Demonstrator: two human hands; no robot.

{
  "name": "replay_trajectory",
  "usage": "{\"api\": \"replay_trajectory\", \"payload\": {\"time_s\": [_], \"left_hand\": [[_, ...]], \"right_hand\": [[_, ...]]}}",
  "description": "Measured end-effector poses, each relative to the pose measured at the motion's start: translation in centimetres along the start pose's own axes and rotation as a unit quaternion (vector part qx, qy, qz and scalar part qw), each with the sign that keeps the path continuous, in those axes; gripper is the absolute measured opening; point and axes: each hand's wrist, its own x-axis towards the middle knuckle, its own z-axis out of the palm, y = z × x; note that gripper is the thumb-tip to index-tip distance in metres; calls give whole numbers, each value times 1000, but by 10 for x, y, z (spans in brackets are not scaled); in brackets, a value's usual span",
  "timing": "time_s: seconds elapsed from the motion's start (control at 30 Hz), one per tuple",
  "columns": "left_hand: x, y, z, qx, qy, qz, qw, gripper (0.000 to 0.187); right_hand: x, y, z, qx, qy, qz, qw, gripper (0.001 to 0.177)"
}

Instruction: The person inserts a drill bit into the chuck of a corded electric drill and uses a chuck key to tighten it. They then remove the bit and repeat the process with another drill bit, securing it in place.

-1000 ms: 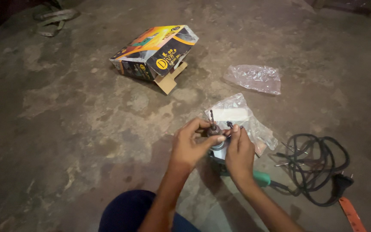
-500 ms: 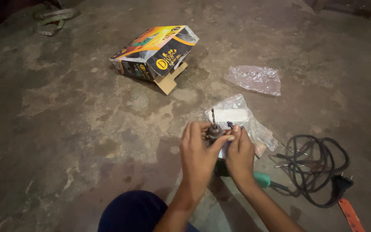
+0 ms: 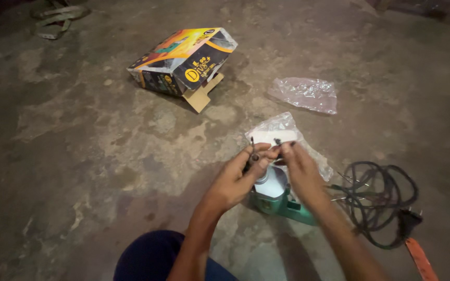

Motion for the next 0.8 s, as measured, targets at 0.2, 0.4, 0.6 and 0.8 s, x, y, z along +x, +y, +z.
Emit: {"api": "replay_trajectory", "payload": {"time_s": [0.2,0.4,0.6,0.8], "left_hand": [[2,3,-2,-32,-14,-41,999,58],[-3,18,3,30,6,-91,995,52],[-2,2,0,-135,-30,-45,989,46],[-1,-13,1,-176,-30,-12,984,38]], "right_hand": [[-1,-48,-52,-158,-133,-167,964,31],[-12,-84,-40,-282,-159,-201,925,23],[-20,-92,-29,-236,-137,-273,922,22],[-22,-83,-23,-262,-98,-261,924,17]]}}
